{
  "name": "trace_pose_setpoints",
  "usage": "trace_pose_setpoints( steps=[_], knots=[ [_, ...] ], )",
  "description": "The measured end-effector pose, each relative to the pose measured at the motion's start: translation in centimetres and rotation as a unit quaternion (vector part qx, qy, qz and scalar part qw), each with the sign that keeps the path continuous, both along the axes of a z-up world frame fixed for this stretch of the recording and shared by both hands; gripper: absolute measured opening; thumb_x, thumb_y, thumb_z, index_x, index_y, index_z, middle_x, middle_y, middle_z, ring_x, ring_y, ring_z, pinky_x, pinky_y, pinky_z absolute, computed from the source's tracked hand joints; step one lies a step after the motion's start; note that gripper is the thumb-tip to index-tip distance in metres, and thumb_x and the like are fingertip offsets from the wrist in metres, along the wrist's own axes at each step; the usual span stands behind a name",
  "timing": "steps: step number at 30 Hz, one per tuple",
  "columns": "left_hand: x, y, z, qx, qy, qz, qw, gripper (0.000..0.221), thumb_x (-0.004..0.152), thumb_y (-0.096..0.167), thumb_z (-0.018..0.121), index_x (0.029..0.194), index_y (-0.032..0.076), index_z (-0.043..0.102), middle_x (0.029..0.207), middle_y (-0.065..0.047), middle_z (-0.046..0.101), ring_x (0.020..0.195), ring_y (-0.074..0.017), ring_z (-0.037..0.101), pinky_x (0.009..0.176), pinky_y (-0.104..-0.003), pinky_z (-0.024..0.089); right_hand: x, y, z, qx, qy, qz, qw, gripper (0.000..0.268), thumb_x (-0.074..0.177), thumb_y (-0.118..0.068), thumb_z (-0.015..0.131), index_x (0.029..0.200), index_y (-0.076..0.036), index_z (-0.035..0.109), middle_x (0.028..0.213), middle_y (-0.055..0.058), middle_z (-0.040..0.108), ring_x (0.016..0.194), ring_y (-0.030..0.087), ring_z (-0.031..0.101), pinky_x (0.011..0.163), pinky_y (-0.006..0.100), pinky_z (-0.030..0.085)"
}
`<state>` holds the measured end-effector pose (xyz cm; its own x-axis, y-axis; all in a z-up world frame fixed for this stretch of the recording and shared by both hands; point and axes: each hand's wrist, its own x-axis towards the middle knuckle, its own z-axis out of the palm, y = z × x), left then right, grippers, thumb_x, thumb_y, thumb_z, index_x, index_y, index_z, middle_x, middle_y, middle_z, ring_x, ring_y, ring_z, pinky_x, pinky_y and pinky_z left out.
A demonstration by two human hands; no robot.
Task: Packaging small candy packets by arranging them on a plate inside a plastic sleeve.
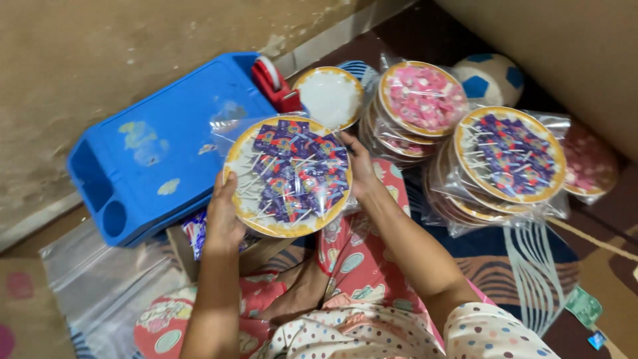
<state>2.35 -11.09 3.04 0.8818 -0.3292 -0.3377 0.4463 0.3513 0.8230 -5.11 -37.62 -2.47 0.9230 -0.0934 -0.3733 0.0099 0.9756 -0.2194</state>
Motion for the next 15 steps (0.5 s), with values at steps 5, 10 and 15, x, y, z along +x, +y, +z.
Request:
trace_pose_setpoints(
  steps=[5,10,15],
  knots=[
    [-1.3,-8.9,0.2,-0.022,-0.007,-0.067,0.997,0.044,0.105,0.019,0.057,0.147,0.015,0.051,0.129,-0.020,0.068,0.111,-0.0317,0.070,0.098,-0.052,0.057,-6.2,-7.6,-0.1,-0.044,0.014,-0.072,0.996,0.045,0.092,-0.028,0.070,0.123,0.004,0.067,0.121,0.026,0.071,0.114,0.041,0.070,0.106,0.062,0.049],
    [-3.5,-21.5,-0.6,-0.082,-0.005,-0.132,0.988,0.049,0.099,0.014,0.067,0.146,0.016,0.053,0.123,-0.018,0.070,0.105,-0.0303,0.073,0.094,-0.050,0.060,-15.2,-16.4,3.9,-0.164,-0.012,-0.148,0.975,0.048,0.097,-0.032,0.065,0.133,0.000,0.063,0.130,0.022,0.068,0.121,0.037,0.067,0.107,0.062,0.048],
    [-9.3,-33.2,0.6,-0.146,-0.053,-0.231,0.960,0.054,0.097,0.008,0.060,0.149,0.013,0.048,0.139,-0.022,0.058,0.130,-0.0364,0.058,0.111,-0.053,0.046,-24.0,-23.1,8.1,-0.291,0.061,-0.335,0.894,0.039,0.097,-0.022,0.069,0.132,-0.007,0.069,0.127,0.018,0.074,0.115,0.032,0.075,0.104,0.052,0.059]
  ],
)
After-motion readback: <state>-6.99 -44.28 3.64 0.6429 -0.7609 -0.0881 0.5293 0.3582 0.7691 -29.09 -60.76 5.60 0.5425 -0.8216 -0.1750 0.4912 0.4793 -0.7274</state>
